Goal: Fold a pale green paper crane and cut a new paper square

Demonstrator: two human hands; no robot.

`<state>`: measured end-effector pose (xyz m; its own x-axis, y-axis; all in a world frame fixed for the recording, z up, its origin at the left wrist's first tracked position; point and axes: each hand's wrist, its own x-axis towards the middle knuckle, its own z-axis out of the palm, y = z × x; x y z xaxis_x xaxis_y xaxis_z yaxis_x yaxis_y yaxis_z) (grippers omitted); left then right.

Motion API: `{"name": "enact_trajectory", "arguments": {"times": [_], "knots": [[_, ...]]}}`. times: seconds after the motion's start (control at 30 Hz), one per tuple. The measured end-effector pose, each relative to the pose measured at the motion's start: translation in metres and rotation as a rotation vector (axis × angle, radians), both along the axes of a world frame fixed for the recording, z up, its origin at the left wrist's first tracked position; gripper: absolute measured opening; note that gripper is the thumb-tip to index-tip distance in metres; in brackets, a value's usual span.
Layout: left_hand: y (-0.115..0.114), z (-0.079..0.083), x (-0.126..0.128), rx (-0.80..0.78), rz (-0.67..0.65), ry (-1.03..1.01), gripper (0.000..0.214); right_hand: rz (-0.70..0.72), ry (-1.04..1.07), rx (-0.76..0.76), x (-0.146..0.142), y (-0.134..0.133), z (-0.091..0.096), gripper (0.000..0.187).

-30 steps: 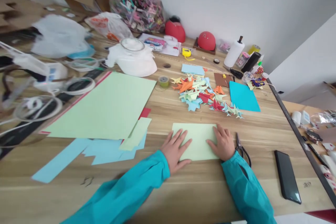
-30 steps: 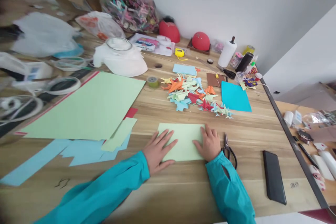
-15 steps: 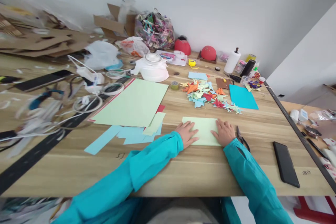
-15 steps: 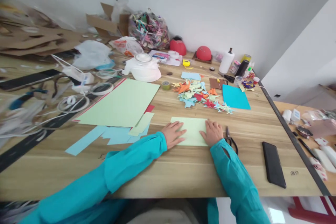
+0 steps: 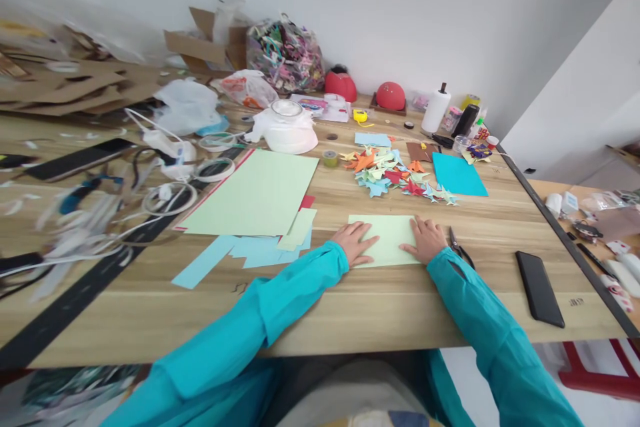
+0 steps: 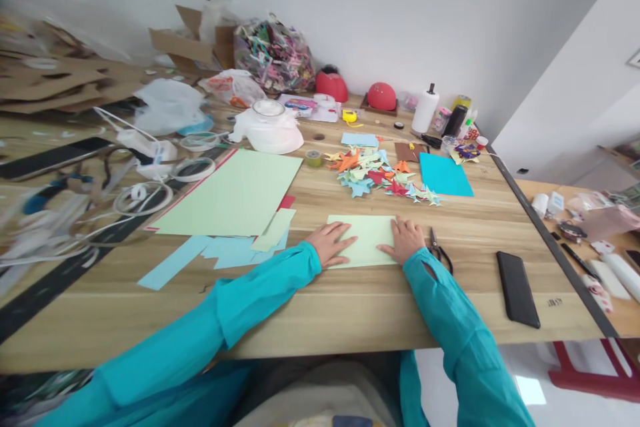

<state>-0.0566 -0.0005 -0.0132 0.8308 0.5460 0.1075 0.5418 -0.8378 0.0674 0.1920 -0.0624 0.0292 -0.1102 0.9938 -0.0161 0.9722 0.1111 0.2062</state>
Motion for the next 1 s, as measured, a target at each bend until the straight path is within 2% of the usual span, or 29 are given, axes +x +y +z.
{"name": "enact_trajectory", "arguments": {"times": [0.2,0.57,1.0], "knots": [[-0.0019,0.0056,-0.0032,-0.009,-0.02,0.031,0.073,0.017,-0.017,-0.007,0.0007,-0.0026,-0.001,0.087],[-0.0041,-0.0014,-0.0043,0.024,-0.013,0.021,0.073,0.015,-0.011,-0.002,0.0022,-0.0014,-0.0051,0.09],[-0.006,-0.0006,-0.0031,0.001,0.009,0.037,0.074,0.019,-0.004,0.039,0.0018,-0.004,-0.0085,0.088]]}}
